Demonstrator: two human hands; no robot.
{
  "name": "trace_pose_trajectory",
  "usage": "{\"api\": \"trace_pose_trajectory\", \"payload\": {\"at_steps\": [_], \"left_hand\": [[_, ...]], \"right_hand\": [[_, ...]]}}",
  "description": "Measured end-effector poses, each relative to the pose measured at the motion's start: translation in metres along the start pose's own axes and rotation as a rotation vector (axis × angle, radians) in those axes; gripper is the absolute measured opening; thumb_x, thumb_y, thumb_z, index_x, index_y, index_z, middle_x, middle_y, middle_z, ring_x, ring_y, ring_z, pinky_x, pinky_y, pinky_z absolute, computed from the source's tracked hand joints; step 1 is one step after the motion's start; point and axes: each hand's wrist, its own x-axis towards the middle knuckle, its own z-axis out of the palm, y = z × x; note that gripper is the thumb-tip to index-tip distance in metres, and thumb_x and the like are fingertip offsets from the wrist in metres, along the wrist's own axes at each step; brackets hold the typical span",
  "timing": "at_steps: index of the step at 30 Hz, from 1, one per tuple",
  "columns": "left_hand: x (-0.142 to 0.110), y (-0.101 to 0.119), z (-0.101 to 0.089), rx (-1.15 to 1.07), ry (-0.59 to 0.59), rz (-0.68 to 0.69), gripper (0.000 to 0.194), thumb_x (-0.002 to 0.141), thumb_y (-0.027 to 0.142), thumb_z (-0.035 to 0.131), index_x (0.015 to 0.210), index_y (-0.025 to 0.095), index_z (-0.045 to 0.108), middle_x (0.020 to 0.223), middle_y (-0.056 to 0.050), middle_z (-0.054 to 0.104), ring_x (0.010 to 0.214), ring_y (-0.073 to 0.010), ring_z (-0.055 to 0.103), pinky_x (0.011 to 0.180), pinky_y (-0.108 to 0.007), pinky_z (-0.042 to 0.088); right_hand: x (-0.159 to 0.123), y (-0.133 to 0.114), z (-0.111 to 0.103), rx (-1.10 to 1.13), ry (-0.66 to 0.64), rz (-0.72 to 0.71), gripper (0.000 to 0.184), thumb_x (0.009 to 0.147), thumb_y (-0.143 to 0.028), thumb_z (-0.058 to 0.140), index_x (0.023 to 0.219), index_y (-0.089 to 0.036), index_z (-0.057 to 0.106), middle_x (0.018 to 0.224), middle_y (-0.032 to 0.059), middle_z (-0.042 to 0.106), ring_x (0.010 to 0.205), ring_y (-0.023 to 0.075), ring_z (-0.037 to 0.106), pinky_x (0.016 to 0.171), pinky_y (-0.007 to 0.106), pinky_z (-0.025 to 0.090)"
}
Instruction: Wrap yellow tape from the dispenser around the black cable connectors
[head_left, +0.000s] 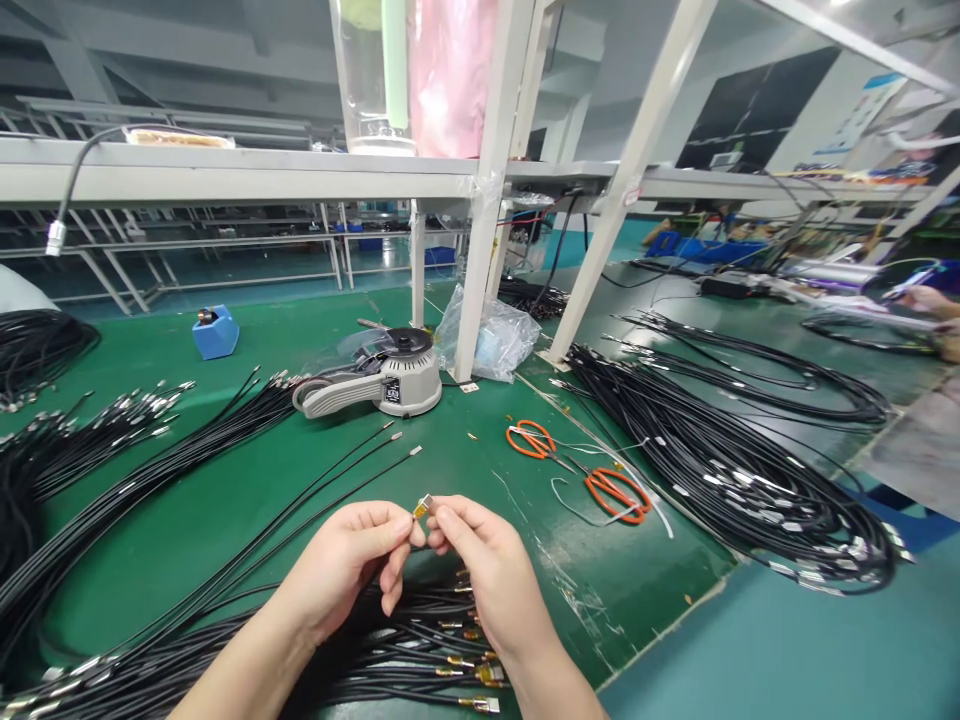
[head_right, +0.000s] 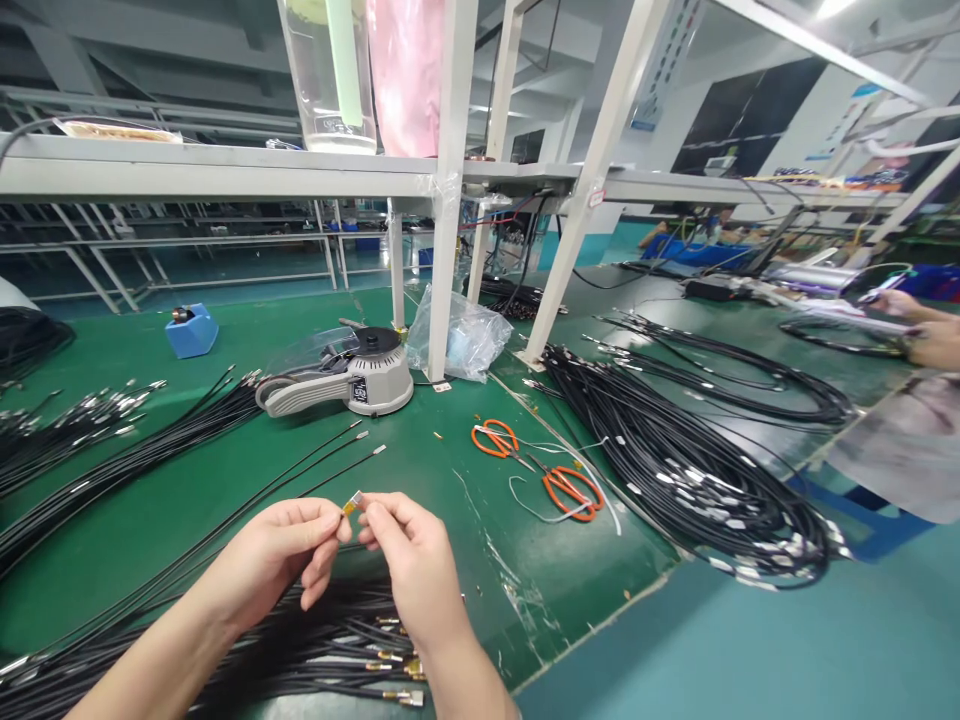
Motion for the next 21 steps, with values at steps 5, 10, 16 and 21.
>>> {"api": "trace_pose_trajectory", "payload": {"at_steps": [5,10,16,21], "left_hand": [[-0.001,-0.001,0.000,-0.007,-0.005,-0.014,0.029,0.073,0.039,0.066,0.065,0.012,0.062,0.039,0.004,0.048,0.032,-0.0066,0.042,0.037,-0.019,0.033],[-0.002,0.001,0.000,0.060,-0.043,-0.002,0.032,0.076,0.035,0.065,0.055,0.013,0.056,0.045,0.001,0.052,0.039,-0.0068,0.045,0.043,-0.019,0.038],[-0.002,0.002,-0.003,0.091,-0.071,-0.019,0.024,0.072,0.036,0.067,0.068,0.012,0.063,0.048,0.003,0.050,0.039,-0.0059,0.041,0.039,-0.018,0.036],[-0.006,-0.007,0.007,0.292,-0.073,-0.078,0.027,0.073,0.041,0.064,0.075,0.014,0.059,0.050,0.005,0.050,0.039,-0.0054,0.041,0.039,-0.017,0.036]], "right_hand": [[0.000,-0.002,0.000,-0.030,-0.004,0.008,0.021,0.080,-0.034,0.061,0.086,-0.015,0.070,0.071,0.0015,0.064,0.067,0.0144,0.057,0.065,0.027,0.046],[0.000,-0.008,0.006,-0.127,0.000,0.006,0.016,0.074,-0.029,0.068,0.066,-0.016,0.063,0.065,-0.0005,0.063,0.066,0.0140,0.058,0.066,0.025,0.047],[0.001,-0.005,-0.003,-0.178,-0.059,-0.075,0.019,0.079,-0.024,0.062,0.062,-0.017,0.065,0.066,-0.0010,0.061,0.066,0.0127,0.057,0.065,0.023,0.046],[-0.011,0.001,-0.030,-0.173,-0.171,0.034,0.011,0.078,-0.025,0.064,0.085,-0.021,0.071,0.074,0.0006,0.065,0.068,0.0151,0.062,0.065,0.026,0.048]]}}
